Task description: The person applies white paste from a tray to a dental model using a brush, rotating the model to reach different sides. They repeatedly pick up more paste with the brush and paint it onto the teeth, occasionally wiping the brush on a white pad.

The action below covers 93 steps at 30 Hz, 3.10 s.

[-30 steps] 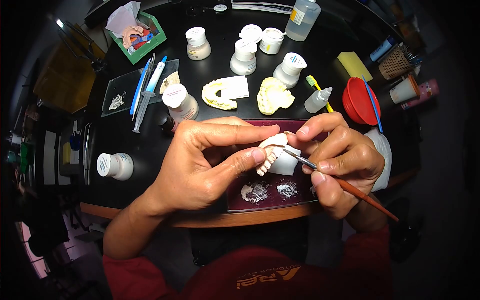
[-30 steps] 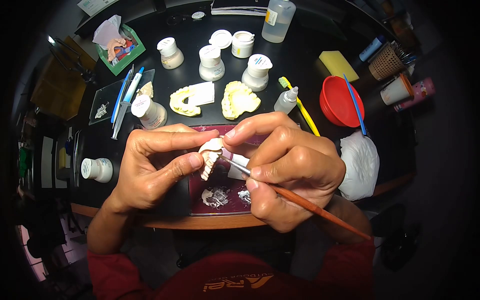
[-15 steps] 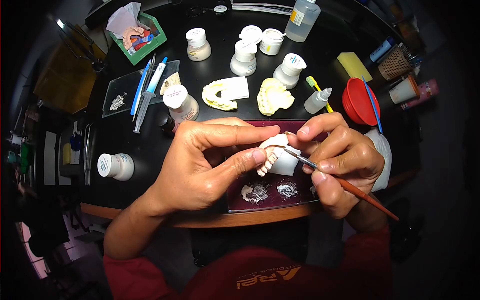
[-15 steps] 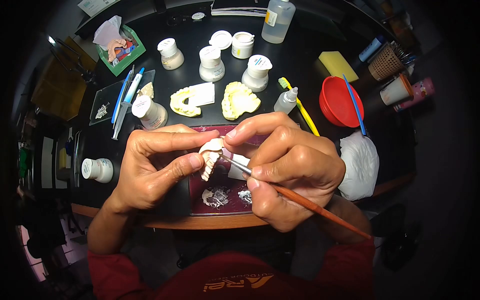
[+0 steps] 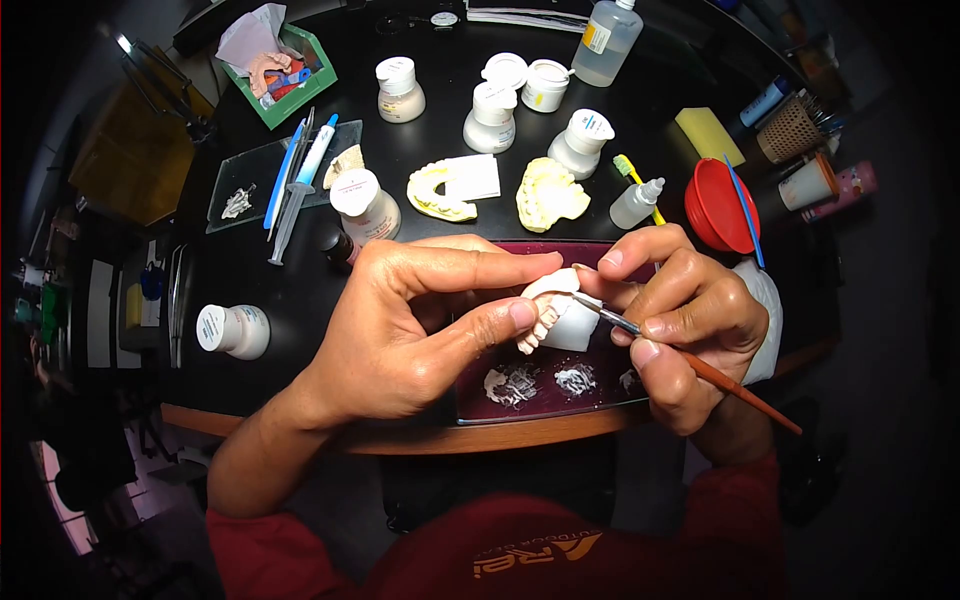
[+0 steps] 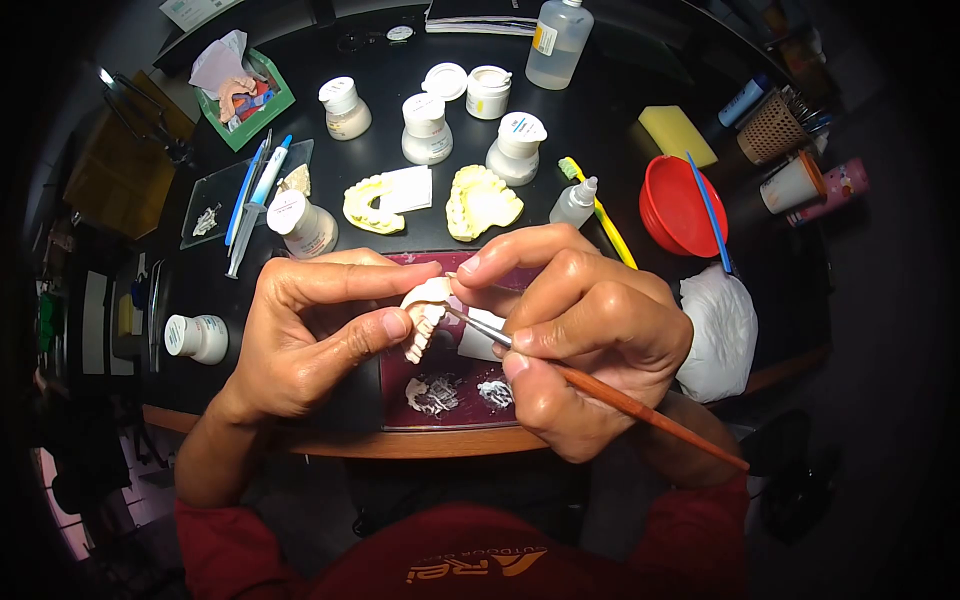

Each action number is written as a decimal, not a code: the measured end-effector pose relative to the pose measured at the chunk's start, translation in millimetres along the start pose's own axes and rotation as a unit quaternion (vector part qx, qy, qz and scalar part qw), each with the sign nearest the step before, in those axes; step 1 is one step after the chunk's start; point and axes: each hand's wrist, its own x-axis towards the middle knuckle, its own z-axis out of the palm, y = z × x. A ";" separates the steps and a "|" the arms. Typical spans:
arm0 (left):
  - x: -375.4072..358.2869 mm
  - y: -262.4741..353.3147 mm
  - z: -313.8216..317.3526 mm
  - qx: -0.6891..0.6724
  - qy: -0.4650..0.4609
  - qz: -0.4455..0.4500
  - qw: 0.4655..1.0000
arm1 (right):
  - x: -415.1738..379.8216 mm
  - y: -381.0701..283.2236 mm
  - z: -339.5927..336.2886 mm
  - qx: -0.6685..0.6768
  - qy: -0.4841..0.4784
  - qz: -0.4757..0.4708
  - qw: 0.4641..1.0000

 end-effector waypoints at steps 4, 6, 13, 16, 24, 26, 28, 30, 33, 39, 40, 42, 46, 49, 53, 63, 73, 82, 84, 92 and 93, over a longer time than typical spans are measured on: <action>0.2 -4.4 -0.3 0.007 0.003 0.022 1.000 | -1.3 1.6 2.1 0.011 0.022 0.003 1.000; 0.3 -4.3 -0.8 0.010 0.003 0.024 1.000 | -0.3 -2.4 -3.1 0.006 -0.022 0.021 1.000; -0.3 -0.1 -1.4 0.014 -0.005 0.002 1.000 | 2.3 -3.2 -5.9 0.003 -0.057 0.021 0.998; -0.3 -0.1 -1.5 0.017 -0.006 0.002 1.000 | 1.9 -3.7 -6.9 0.001 -0.060 0.021 0.998; -0.6 1.7 -0.9 0.010 -0.004 -0.004 1.000 | 0.7 -3.0 -5.6 0.007 -0.055 0.020 0.998; -0.6 1.6 -0.8 0.010 -0.003 -0.004 1.000 | 0.4 -3.0 -5.4 0.007 -0.051 0.021 0.998; -0.2 -1.0 -0.8 0.017 -0.004 0.013 1.000 | 0.0 -3.1 -6.2 0.003 -0.053 0.021 0.998; -0.3 -1.3 -1.0 0.019 -0.004 0.015 1.000 | 0.4 -3.6 -6.8 -0.001 -0.060 0.022 0.998; 0.0 1.2 -1.0 0.016 -0.005 0.003 1.000 | 0.6 -3.6 -6.5 -0.001 -0.058 0.021 0.998; -0.8 1.7 -1.4 0.008 -0.007 -0.006 1.000 | -1.0 -2.1 -5.5 0.007 -0.048 0.019 0.999; -0.7 1.3 -1.5 0.012 -0.008 0.000 1.000 | -1.0 -2.1 -5.4 0.008 -0.047 0.019 0.999; -0.6 -0.4 -1.4 0.014 -0.006 0.011 1.000 | -0.9 -2.2 -4.7 0.010 -0.043 0.020 0.999; 0.5 -4.4 -0.9 0.018 -0.004 0.039 0.999 | -2.0 -1.6 -4.7 0.025 -0.035 0.020 0.999; -0.4 -2.1 -0.1 -0.005 -0.004 0.014 1.000 | -2.4 1.0 -3.9 0.077 -0.013 0.029 0.997; -1.6 -0.9 2.4 -0.082 -0.003 -0.023 0.996 | 0.1 -0.8 -5.4 0.177 0.033 0.105 0.978; -1.4 -0.3 2.3 -0.080 -0.003 -0.033 0.996 | 1.2 2.3 -7.3 0.200 0.040 0.134 0.970; -0.8 -3.3 1.5 -0.056 -0.009 -0.014 0.998 | 0.7 2.3 -7.0 0.204 0.034 0.134 0.969; -0.9 -1.9 2.4 -0.063 -0.004 -0.022 0.998 | 0.9 1.0 -5.8 0.195 0.042 0.142 0.970; -1.1 -0.9 2.2 -0.068 -0.004 -0.032 0.997 | 1.2 -1.6 -4.1 0.200 0.059 0.156 0.966; -1.1 -2.1 2.2 -0.076 -0.006 -0.015 0.997 | 0.7 1.4 -5.2 0.193 0.045 0.144 0.970; -1.2 -2.0 1.7 -0.076 -0.006 -0.019 0.997 | 0.7 1.0 -5.1 0.196 0.050 0.148 0.968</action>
